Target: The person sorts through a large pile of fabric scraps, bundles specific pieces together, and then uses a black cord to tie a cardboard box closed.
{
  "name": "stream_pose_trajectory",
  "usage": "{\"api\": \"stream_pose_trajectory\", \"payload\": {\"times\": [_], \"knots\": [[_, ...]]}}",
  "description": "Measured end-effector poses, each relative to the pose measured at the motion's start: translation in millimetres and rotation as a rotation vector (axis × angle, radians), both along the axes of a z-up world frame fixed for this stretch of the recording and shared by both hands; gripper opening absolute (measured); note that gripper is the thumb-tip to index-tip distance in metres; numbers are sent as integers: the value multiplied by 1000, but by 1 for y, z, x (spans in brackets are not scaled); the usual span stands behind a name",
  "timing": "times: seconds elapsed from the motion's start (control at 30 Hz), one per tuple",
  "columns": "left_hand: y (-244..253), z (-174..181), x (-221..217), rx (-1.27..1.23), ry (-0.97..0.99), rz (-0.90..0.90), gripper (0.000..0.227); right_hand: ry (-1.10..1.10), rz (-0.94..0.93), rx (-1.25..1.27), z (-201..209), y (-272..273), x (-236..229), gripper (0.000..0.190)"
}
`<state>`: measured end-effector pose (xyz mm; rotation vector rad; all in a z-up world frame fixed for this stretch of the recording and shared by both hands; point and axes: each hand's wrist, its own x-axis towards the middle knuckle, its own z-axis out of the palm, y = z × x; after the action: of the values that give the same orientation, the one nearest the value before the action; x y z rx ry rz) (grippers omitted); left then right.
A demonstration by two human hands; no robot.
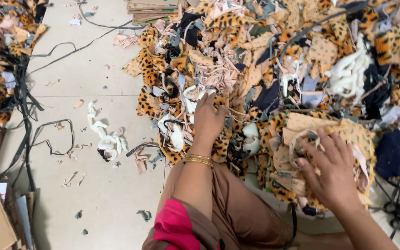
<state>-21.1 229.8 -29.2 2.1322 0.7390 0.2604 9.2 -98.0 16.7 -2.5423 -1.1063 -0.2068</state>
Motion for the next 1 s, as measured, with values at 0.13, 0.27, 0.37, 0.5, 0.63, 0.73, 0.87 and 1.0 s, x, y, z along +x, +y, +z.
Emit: {"api": "stream_pose_trajectory", "payload": {"times": [0.13,0.27,0.37,0.5,0.63,0.73,0.87,1.0], "knots": [[19,-8,10,-122,-30,97,54,-70,143,60,3,48,5,40],[9,9,8,-452,-291,142,52,111,184,102,7,111,19,38],[14,11,16,-871,-444,259,56,182,240,170,-9,165,47,38],[25,-15,30,-1322,-649,505,69,337,233,234,-33,233,81,52],[34,-30,35,-1432,-652,536,72,467,144,181,-61,284,116,56],[38,-37,41,-1473,-663,624,77,494,6,152,-90,313,132,64],[41,-15,45,-1508,-627,629,76,362,-39,18,-135,335,148,45],[43,-27,48,-1551,-600,645,72,260,51,-41,-159,329,163,12]]}}
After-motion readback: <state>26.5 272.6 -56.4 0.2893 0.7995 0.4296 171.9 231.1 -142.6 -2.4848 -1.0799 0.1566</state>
